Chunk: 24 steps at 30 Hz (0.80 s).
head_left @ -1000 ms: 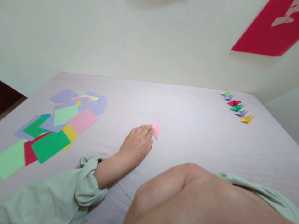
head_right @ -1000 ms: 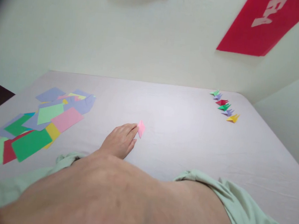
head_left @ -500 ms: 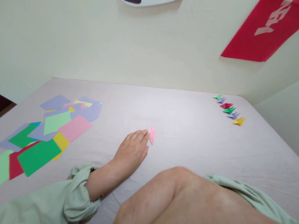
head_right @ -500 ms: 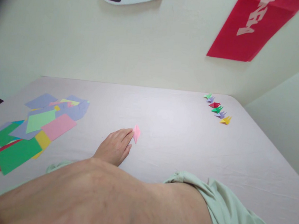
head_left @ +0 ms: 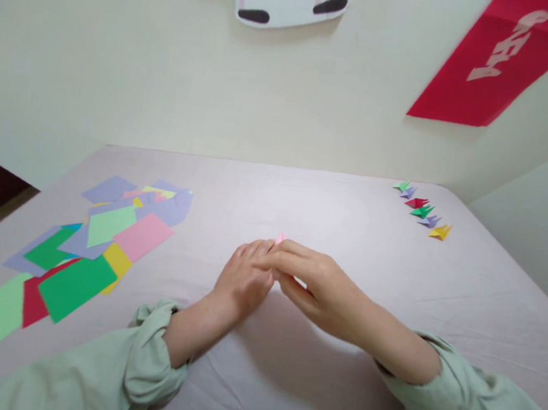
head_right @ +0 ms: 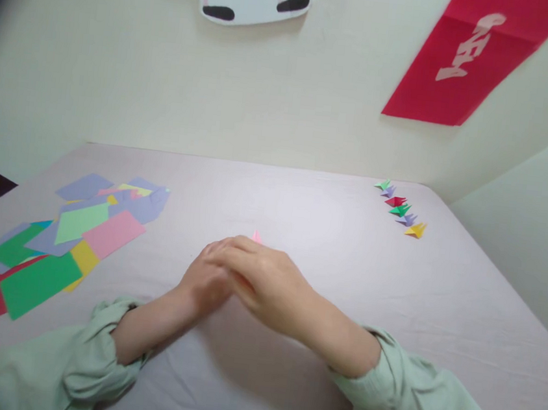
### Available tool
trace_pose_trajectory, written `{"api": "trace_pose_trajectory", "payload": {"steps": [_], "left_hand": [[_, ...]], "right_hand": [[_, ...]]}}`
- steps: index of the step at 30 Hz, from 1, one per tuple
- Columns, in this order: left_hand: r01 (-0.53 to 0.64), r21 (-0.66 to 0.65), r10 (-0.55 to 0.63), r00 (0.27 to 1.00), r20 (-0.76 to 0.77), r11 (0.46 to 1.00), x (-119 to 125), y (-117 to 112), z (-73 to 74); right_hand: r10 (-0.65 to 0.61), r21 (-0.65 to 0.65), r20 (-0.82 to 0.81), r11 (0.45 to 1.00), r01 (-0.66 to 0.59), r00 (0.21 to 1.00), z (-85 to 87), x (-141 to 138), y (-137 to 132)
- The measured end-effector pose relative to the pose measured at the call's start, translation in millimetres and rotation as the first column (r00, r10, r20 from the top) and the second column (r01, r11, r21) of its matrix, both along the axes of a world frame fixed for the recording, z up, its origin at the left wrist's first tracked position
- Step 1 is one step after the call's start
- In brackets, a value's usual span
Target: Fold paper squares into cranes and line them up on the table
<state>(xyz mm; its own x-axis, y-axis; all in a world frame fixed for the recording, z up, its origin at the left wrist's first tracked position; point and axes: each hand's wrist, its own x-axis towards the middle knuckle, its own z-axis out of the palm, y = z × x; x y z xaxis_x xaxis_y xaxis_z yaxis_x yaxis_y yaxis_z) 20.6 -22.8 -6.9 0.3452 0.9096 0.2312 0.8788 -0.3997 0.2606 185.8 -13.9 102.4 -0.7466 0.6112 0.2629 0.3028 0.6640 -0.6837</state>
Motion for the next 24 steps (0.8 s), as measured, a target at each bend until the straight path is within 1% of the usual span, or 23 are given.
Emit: {"api": "trace_pose_trajectory", "payload": {"steps": [1,2,3,4,5,7,12,18,21,24], "left_hand": [[-0.009,0.009,0.009,1.0,-0.02,1.0,1,2,0.6],[-0.015,0.018,0.016,0.999,-0.041,1.0,2,4,1.2],[-0.017,0.03,0.019,0.998,-0.061,0.999,3,6,1.8],[-0.018,0.038,0.021,0.997,-0.079,0.999,3,8,2.4],[-0.018,0.041,0.022,0.995,-0.094,0.999,4,9,2.8],[-0.022,0.034,0.025,0.994,-0.105,0.999,4,11,3.2],[-0.016,0.015,0.017,0.995,-0.103,1.0,2,11,2.6],[-0.011,0.024,0.012,0.999,-0.052,1.0,-1,11,0.1],[0.006,0.015,-0.005,0.999,-0.049,1.0,0,19,0.5],[0.024,-0.001,-0.024,0.997,-0.068,1.0,2,32,2.2]], "right_hand": [[-0.105,0.042,0.101,0.994,0.102,0.989,-15.2,1,8],[-0.205,0.088,0.201,0.978,0.191,0.958,-29.5,2,16],[-0.276,0.136,0.278,0.96,0.246,0.92,-41.9,4,22],[-0.335,0.175,0.322,0.94,0.293,0.885,-51.8,7,27],[-0.366,0.194,0.352,0.929,0.315,0.862,-59.3,8,31],[-0.391,0.216,0.392,0.919,0.33,0.833,-68.0,10,35],[-0.425,0.279,0.405,0.9,0.334,0.809,-77.4,8,37],[-0.434,0.325,0.424,0.892,0.314,0.795,-84.7,5,35],[-0.43,0.334,0.439,0.893,0.301,0.789,-84.9,5,36],[-0.419,0.326,0.475,0.901,0.287,0.774,-82.5,6,37]]}}
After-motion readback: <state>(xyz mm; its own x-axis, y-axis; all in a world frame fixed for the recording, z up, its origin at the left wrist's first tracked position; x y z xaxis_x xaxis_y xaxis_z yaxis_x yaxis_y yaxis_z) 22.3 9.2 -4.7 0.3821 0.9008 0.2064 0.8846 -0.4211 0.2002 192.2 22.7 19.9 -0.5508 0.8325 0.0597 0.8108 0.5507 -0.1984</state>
